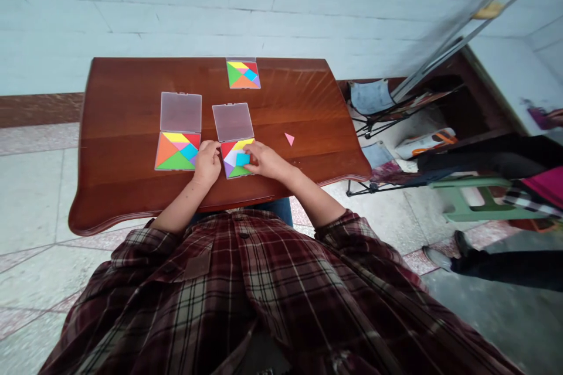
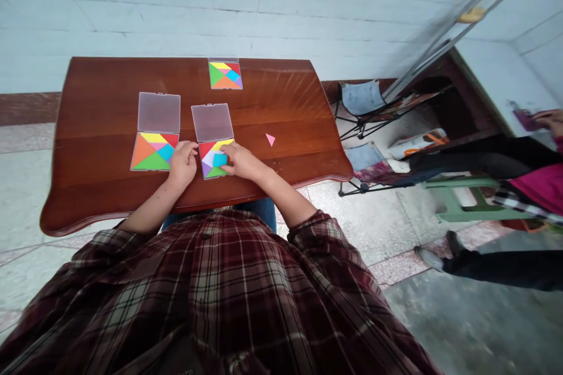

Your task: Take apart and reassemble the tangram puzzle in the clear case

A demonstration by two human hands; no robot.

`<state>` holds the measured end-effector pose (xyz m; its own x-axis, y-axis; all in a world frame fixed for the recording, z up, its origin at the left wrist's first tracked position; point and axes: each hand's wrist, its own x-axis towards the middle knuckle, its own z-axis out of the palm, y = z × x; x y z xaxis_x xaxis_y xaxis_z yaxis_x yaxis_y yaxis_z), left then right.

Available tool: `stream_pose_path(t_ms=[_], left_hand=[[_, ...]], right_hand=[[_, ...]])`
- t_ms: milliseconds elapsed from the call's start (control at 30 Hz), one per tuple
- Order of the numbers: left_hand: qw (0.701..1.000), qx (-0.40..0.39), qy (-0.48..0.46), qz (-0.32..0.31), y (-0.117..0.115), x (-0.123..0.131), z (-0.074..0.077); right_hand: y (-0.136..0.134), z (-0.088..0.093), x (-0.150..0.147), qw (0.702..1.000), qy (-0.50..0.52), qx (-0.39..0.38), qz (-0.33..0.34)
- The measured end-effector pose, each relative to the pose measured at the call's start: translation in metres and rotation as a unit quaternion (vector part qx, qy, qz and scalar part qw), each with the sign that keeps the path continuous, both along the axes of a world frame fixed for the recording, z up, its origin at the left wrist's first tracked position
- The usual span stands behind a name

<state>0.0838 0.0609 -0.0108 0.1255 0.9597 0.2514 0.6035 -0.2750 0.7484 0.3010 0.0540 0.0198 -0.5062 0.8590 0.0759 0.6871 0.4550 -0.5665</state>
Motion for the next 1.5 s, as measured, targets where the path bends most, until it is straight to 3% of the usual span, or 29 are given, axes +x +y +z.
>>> stream_pose_path(t_ms=[300,900,1167,1500], left_hand=[[1.000,-0.008,0.007,0.005,-0.001,0.003,0.001],[0.999,-0.005,0.035,0.006,-0.003,0.004,0.009],[1.000,0.007,0.027,0.003,-0.002,0.003,0.005],[1.000,-0.014,0.017,0.005,-0.002,0.003,0.006]], right_hand=[[0.036,-0.003,-0.023,0.988,-0.086,-0.002,0.132],[0.043,0.017,-0.023,0.958,-0.158,0.037,0.235],[0.037,0.014,-0.028,0.967,-0.140,0.051,0.206],[0.021,-0.002,-0.019,0.996,-0.072,-0.002,0.060]])
